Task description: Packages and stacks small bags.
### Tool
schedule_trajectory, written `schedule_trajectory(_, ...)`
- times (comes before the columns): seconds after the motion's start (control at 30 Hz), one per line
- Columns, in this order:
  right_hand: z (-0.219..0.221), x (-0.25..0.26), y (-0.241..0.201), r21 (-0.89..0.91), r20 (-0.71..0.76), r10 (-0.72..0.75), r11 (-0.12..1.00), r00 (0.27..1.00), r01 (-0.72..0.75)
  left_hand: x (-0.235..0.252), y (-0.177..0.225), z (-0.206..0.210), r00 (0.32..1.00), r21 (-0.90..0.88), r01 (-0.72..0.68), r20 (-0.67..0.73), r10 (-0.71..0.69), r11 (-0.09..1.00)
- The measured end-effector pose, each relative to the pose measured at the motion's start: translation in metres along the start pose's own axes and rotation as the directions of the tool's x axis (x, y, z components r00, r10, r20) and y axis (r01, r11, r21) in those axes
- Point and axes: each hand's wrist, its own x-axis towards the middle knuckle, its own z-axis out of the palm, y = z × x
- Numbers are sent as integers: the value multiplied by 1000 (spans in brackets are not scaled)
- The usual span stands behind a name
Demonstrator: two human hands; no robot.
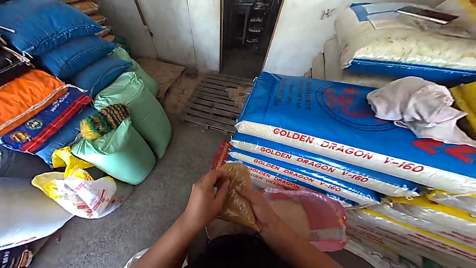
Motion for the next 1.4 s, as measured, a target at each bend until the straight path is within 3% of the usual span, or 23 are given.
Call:
schedule_trajectory(0.27,-5,-4,-16,-3,-23,-31,1000,999,31,14,4,17,994,150,-108,36,103,983)
schedule_trajectory(0.63,-20,-12,-19,-34,-63,-99,995,993,97,22,9,30,985,126,-133,126,117,983)
schedule_trajectory(0.7,-23,-14,-18,-21,-60,-105,994,993,104,22,12,30,988,59,-87,134,78,995)
schedule_trajectory(0.83,-26,-19,-17,0,-89,-103,995,991,104,20,16,30,998,-265,38,67,-21,964)
schedule_trajectory(0.93,-28,-22,-16,39,-76,-108,993,991,111,12,19,30,997,-344,4,76,23,939)
schedule_trajectory(1.13,-29,-27,-15,55,-82,-104,993,991,109,-2,20,35,986,-175,-112,105,132,978)
schedule_trajectory(1.4,-31,-28,-11,93,-27,-114,989,993,116,-11,22,36,979,58,-183,106,177,981)
